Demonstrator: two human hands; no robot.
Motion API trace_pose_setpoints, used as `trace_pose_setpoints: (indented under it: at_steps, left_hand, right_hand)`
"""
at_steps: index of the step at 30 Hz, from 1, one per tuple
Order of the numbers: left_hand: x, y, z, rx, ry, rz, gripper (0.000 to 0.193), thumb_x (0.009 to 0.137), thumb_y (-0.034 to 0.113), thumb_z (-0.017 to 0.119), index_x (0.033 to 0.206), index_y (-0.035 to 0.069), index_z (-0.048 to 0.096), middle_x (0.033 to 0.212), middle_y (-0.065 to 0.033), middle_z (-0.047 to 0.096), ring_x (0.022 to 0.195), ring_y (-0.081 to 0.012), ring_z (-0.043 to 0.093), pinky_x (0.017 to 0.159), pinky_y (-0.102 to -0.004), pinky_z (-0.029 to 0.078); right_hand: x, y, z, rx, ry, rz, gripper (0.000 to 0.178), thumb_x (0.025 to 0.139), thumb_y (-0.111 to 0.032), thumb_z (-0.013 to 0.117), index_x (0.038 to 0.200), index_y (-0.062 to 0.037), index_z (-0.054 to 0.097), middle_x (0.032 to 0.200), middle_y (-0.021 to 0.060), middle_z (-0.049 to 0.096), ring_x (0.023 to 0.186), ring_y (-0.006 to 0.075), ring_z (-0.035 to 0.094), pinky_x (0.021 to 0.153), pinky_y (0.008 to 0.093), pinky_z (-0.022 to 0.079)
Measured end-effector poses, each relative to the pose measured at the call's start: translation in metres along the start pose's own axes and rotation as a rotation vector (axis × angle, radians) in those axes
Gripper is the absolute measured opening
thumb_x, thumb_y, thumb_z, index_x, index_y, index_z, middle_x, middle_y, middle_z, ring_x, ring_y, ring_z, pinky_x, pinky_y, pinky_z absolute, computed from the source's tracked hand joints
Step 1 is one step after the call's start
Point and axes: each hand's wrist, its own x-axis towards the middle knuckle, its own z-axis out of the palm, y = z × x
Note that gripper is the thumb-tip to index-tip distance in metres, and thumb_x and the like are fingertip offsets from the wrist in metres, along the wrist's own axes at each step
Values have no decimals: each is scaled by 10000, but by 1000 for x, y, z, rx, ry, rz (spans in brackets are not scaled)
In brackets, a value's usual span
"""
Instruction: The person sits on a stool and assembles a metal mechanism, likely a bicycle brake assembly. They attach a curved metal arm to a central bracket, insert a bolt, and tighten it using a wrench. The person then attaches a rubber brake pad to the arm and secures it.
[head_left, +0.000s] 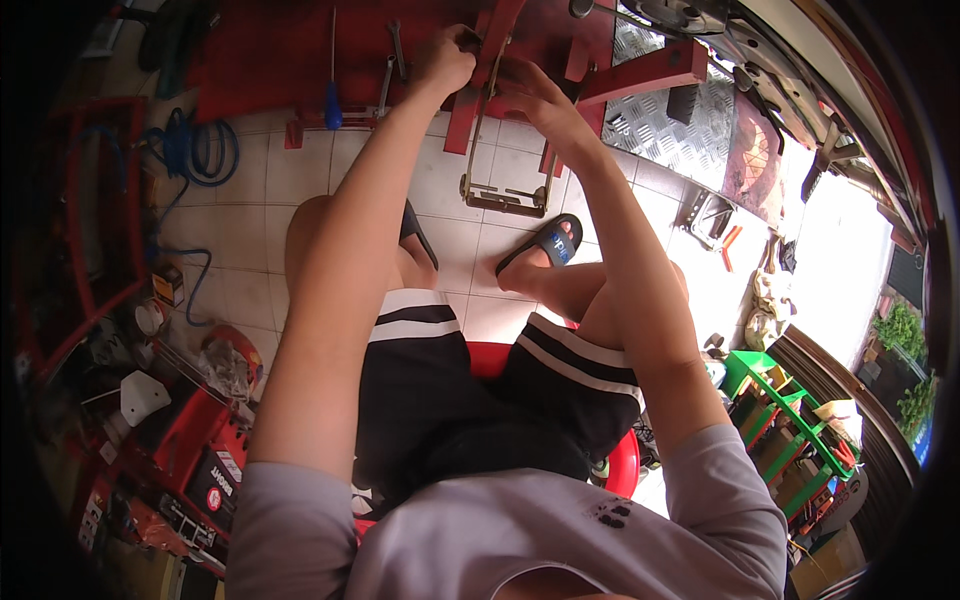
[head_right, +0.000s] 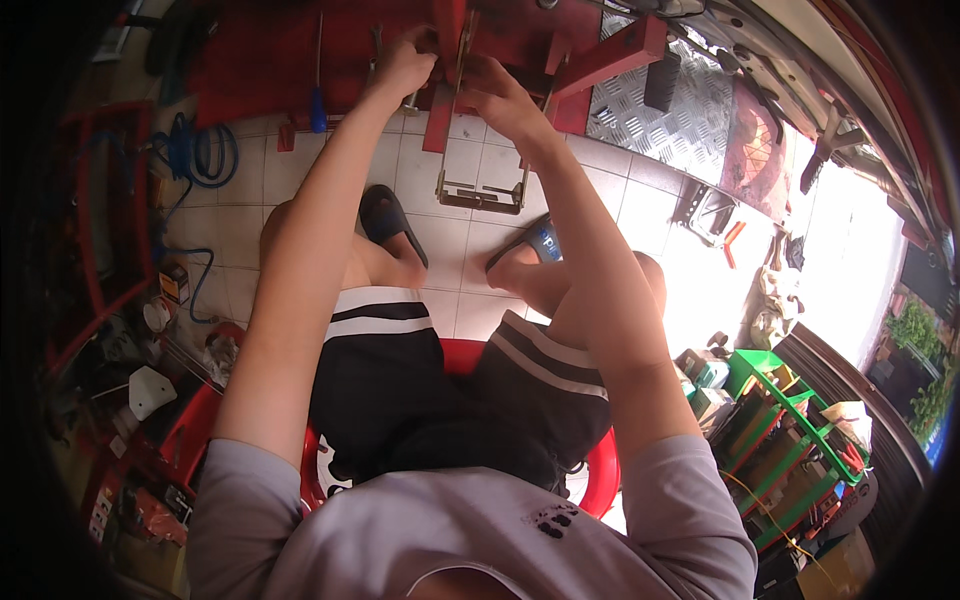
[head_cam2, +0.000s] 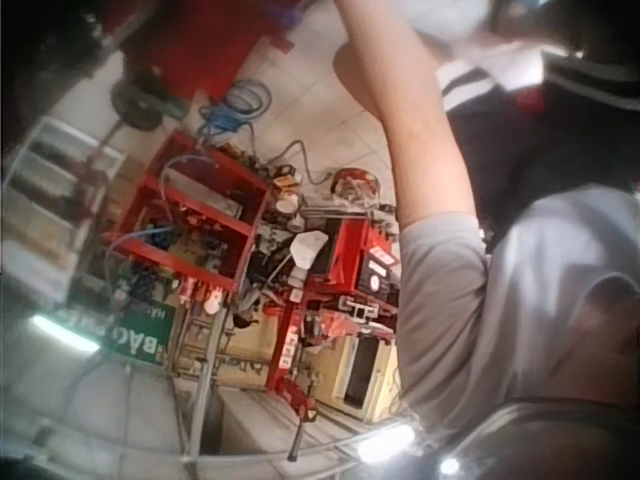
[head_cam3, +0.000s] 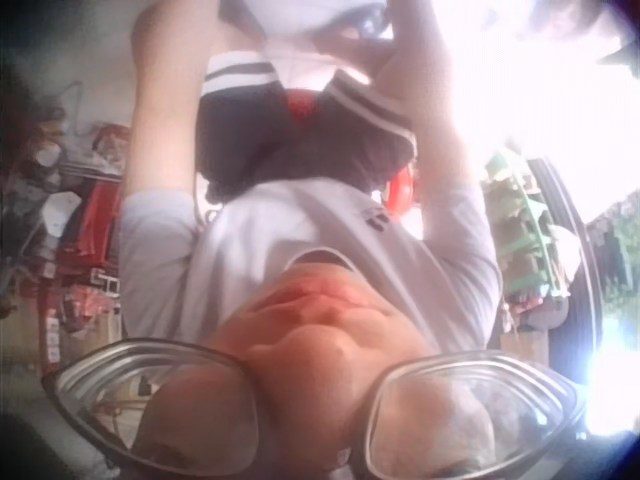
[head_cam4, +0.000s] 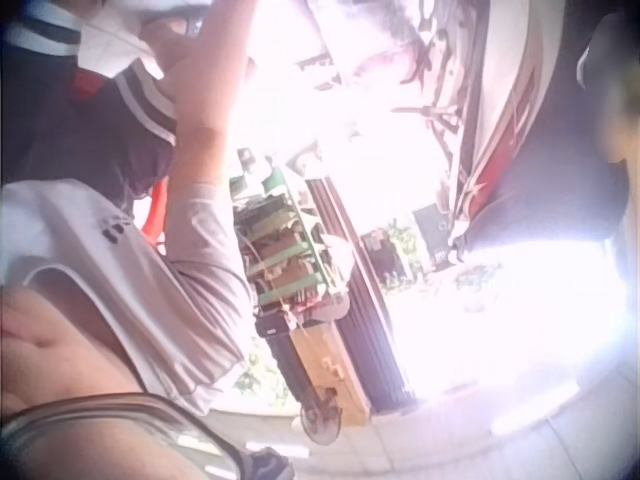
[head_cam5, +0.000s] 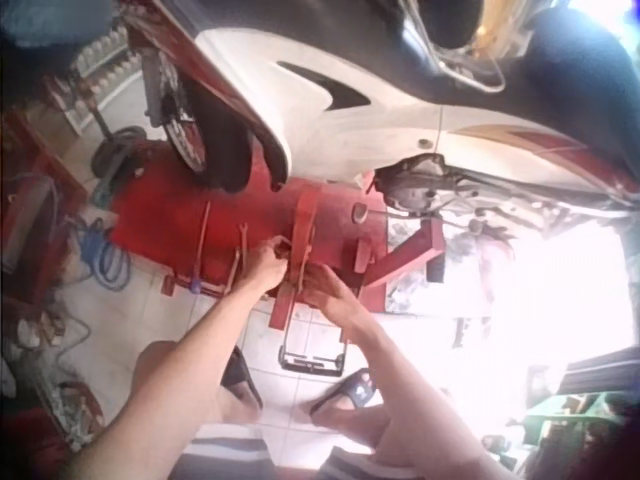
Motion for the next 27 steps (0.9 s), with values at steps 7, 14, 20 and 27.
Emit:
trace_pose_setpoints:
  at_steps: [7, 14, 20, 27]
  left_hand:
    - [1, -3, 12, -54, -9, -165, 291, 749, 56, 503, 1028, 86, 581, 1004, -146, 656, 953, -345, 613, 797, -413, 491]
    - [1, -16, 17, 93, -27, -37, 234, 784, 45, 469, 990, 14, 577, 959, -177, 648, 868, -371, 607, 752, -425, 492]
    - [4, -9, 18, 2, 39, -86, 218, 752, 103, 477, 897, 36, 626, 934, -200, 646, 884, -386, 596, 760, -442, 481]
    - [5, -10, 4, -16, -38, -139, 256, 803, 167, 439, 985, 53, 579, 840, -203, 650, 776, -389, 623, 708, -447, 490]
  right_hand:
    - [1, 7, 4, 65, 40, 4, 558, 766, -67, 522, 1301, -50, 363, 1325, 117, 452, 1270, 234, 414, 988, 353, 363]
    - [4, 8, 4, 68, 36, -26, 568, 767, -53, 520, 1309, -55, 348, 1309, 120, 470, 1277, 239, 406, 990, 363, 361]
    - [-2, -2, 0, 79, 17, 14, 576, 771, -68, 514, 1317, -59, 332, 1362, 134, 421, 1299, 258, 384, 1002, 376, 352]
    - [8, 10, 2, 91, -34, -36, 605, 771, -62, 523, 1338, -55, 313, 1396, 143, 381, 1312, 275, 368, 1029, 390, 334]
